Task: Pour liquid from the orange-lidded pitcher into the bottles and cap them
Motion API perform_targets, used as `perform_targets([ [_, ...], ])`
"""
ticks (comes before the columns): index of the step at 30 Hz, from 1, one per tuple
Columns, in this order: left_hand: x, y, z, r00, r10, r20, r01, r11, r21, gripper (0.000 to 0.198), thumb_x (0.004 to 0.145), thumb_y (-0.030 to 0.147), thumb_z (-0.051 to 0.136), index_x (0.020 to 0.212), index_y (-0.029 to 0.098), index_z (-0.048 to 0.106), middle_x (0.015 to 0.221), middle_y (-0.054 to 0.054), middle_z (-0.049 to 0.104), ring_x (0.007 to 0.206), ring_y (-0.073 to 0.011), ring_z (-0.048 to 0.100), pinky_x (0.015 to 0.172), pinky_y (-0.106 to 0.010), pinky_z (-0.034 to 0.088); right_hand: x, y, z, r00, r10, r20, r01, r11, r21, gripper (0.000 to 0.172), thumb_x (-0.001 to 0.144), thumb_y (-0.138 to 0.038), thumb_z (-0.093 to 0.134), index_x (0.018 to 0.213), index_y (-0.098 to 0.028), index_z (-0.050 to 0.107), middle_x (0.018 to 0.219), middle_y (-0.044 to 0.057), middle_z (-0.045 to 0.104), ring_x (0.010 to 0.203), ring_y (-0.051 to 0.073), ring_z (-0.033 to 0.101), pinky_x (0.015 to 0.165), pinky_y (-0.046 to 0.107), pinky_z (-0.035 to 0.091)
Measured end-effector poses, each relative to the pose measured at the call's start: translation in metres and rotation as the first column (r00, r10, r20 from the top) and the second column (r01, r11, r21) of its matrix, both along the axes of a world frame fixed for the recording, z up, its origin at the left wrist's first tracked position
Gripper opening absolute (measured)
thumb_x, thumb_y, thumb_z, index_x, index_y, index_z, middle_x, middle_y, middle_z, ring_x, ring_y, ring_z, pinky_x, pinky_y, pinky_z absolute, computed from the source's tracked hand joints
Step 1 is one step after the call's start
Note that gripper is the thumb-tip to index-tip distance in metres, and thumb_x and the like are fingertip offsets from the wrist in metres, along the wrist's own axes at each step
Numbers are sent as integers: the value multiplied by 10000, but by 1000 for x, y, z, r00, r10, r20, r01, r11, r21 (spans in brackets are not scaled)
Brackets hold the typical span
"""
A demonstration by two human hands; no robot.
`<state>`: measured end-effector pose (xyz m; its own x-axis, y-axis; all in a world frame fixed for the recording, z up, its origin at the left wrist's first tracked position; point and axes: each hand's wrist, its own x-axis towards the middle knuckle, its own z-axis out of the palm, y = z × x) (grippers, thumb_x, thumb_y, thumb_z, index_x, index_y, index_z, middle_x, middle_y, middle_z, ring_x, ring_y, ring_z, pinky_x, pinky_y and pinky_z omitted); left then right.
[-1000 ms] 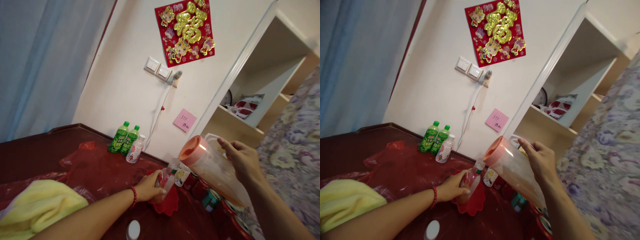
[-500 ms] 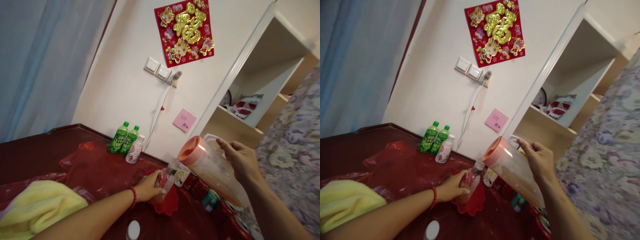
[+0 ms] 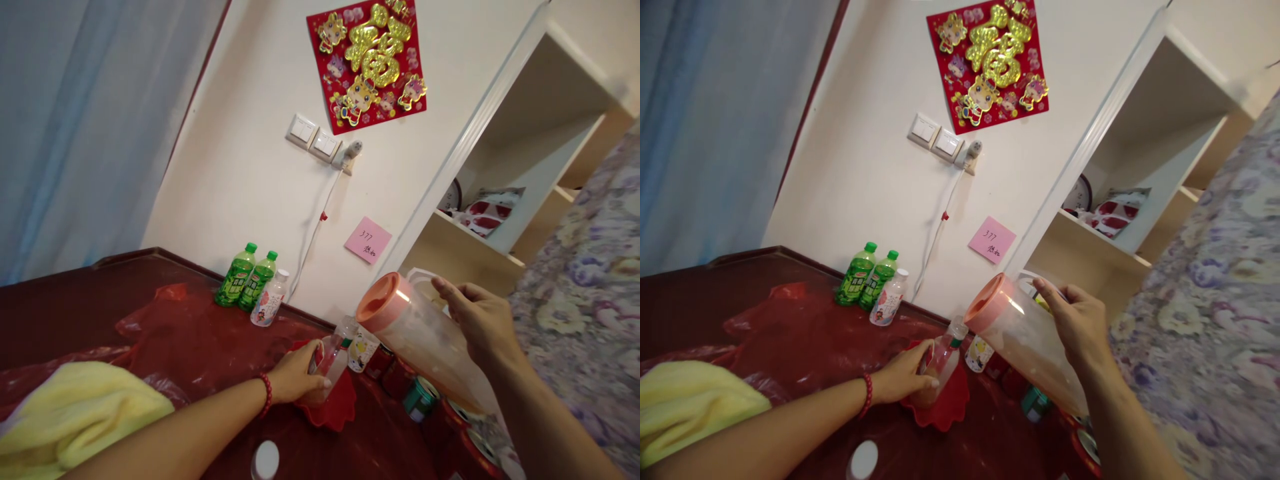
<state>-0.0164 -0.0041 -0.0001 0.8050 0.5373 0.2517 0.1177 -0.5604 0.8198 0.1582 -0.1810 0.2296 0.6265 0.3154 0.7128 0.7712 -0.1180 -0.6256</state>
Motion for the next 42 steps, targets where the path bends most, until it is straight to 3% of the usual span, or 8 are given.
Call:
perform_targets([
  [6, -1, 1, 1, 1000, 12, -22, -11, 999, 41, 580, 718, 408, 707, 1251, 235, 555, 1023, -46, 712, 907, -282, 649, 782, -349, 463, 0, 1, -1, 1000, -8, -6, 8, 1000, -5, 595, 609, -748, 766, 546, -191, 567, 475, -53, 405, 490, 93, 328, 438, 247, 239],
  [10, 0, 2, 0, 1000, -15, 12, 15, 1000, 18, 555, 717, 392, 718, 1226, 245, 555, 1105, -49, 710, 969, -284, 653, 860, -358, 457, -3, 1, -2, 1000, -28, 2, 28, 999, -21, 595, 623, -744, 756, 536, -191, 557, 470, -48, 408, 484, 92, 331, 428, 238, 233],
  [17, -1, 0, 1, 1000, 4, 14, -4, 1000, 15, 409, 719, 406, 719, 1066, 248, 571, 1018, -16, 717, 910, -263, 657, 746, -314, 437, -2, 2, -4, 1000, -22, 3, 22, 999, -25, 583, 640, -734, 757, 549, -191, 566, 480, -48, 395, 484, 98, 328, 414, 236, 237],
  [26, 1, 1, 0, 999, -21, 49, 21, 1000, -3, 517, 716, 352, 716, 1198, 228, 575, 1145, -56, 715, 1022, -290, 656, 893, -372, 471, 7, 0, -15, 999, -49, -17, 49, 999, 7, 574, 627, -738, 752, 565, -191, 589, 474, -54, 418, 493, 104, 345, 444, 243, 248],
  [31, 6, 7, -4, 997, -52, 56, 53, 999, -7, 608, 732, 350, 708, 1297, 209, 533, 1240, -94, 691, 1107, -311, 647, 992, -417, 459, 20, 0, -41, 987, 90, -131, -65, 980, 188, 541, 611, -696, 794, 562, -191, 605, 454, -57, 436, 475, 103, 355, 452, 248, 262],
  [34, 8, 10, -5, 995, -77, 59, 79, 997, -23, 674, 744, 372, 709, 1359, 210, 487, 1262, -103, 684, 1131, -315, 646, 1008, -425, 462, 27, -1, -66, 937, 243, -251, -126, 905, 406, 549, 565, -648, 852, 527, -193, 547, 452, -71, 437, 454, 80, 337, 433, 234, 240],
  [37, 9, 11, -4, 994, -94, 63, 96, 995, -35, 710, 757, 397, 703, 1395, 215, 453, 1315, -116, 659, 1193, -328, 620, 1048, -448, 443, 31, -6, -92, 893, 307, -329, -88, 836, 541, 572, 548, -661, 852, 565, -196, 520, 459, -94, 420, 433, 63, 330, 409, 218, 218],
  [42, 10, 11, -3, 991, -107, 81, 110, 993, -32, 741, 782, 444, 683, 1430, 218, 405, 1365, -123, 633, 1291, -338, 558, 1114, -480, 392, 31, -21, -135, 841, 337, -422, 23, 758, 652, 593, 583, -676, 821, 599, -210, 455, 474, -120, 390, 418, 44, 320, 403, 195, 246],
])
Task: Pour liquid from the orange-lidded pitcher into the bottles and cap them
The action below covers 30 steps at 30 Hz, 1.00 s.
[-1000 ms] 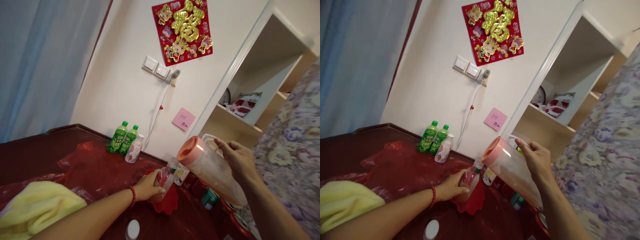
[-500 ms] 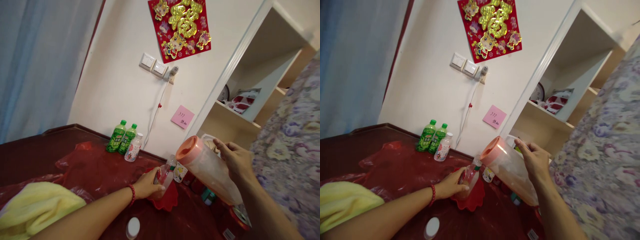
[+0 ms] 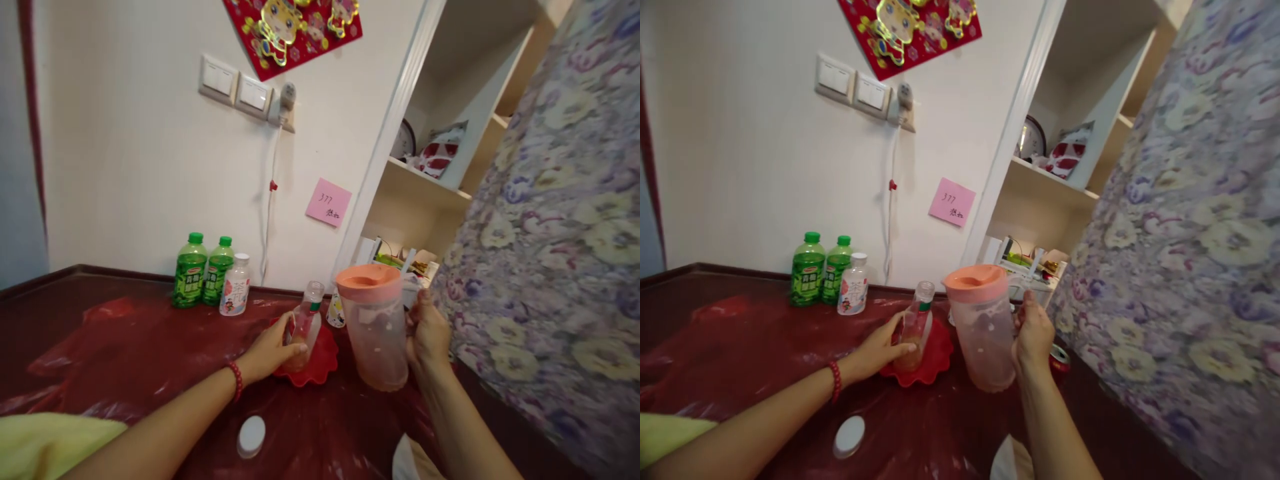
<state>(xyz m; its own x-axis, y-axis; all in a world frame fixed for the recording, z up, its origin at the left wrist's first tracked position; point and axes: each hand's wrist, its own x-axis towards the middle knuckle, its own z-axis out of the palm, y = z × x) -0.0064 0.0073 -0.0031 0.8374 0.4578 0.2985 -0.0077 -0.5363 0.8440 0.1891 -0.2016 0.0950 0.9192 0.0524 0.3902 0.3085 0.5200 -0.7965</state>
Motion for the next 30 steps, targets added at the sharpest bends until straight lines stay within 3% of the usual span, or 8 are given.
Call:
perform_targets([
  [5, 2, 0, 5, 999, -44, -30, 44, 999, 2, 714, 803, 431, 664, 1420, 196, 394, 1430, -139, 584, 1347, -335, 514, 1140, -492, 369, -3, -6, -36, 993, 15, -121, -5, 996, 88, 603, 591, -667, 827, 580, -207, 437, 456, -129, 350, 414, 37, 327, 398, 181, 271],
  [11, 6, 0, 7, 999, -45, -2, 45, 999, -9, 722, 809, 468, 665, 1425, 211, 389, 1432, -124, 589, 1344, -323, 528, 1121, -474, 412, 3, -7, -63, 974, 39, -225, 2, 983, 181, 603, 584, -665, 829, 601, -205, 440, 475, -129, 369, 407, 27, 320, 390, 165, 271],
  [16, 10, 5, 2, 999, -35, -14, 35, 999, 23, 754, 815, 523, 658, 1439, 210, 372, 1470, -138, 549, 1349, -327, 523, 1153, -492, 372, 12, -12, -82, 965, 43, -258, 9, 980, 196, 575, 684, -701, 727, 597, -221, 422, 469, -114, 372, 387, 48, 325, 391, 186, 296],
  [19, 11, 7, -1, 1000, -19, -11, 20, 999, 35, 766, 814, 539, 658, 1444, 211, 372, 1474, -137, 545, 1357, -327, 515, 1158, -494, 366, 14, -13, -91, 970, 18, -244, 27, 984, 178, 537, 790, -731, 581, 623, -235, 459, 469, -95, 406, 396, 88, 396, 408, 218, 342],
  [25, 10, 3, 2, 999, -34, -10, 35, 999, 32, 745, 821, 511, 660, 1439, 209, 374, 1475, -135, 542, 1361, -314, 510, 1164, -495, 358, 16, -13, -92, 968, -107, -228, 141, 981, 136, 406, 827, -634, 548, 758, -234, 553, 581, -69, 567, 507, 124, 549, 477, 242, 429],
  [30, 8, -2, 7, 998, -59, -14, 59, 998, 7, 743, 819, 476, 664, 1437, 186, 372, 1475, -137, 541, 1375, -299, 493, 1156, -447, 369, 8, -31, -71, 983, -159, -91, 161, 987, 15, 373, 807, -595, 620, 788, -229, 556, 630, -65, 589, 558, 125, 576, 514, 241, 459],
])
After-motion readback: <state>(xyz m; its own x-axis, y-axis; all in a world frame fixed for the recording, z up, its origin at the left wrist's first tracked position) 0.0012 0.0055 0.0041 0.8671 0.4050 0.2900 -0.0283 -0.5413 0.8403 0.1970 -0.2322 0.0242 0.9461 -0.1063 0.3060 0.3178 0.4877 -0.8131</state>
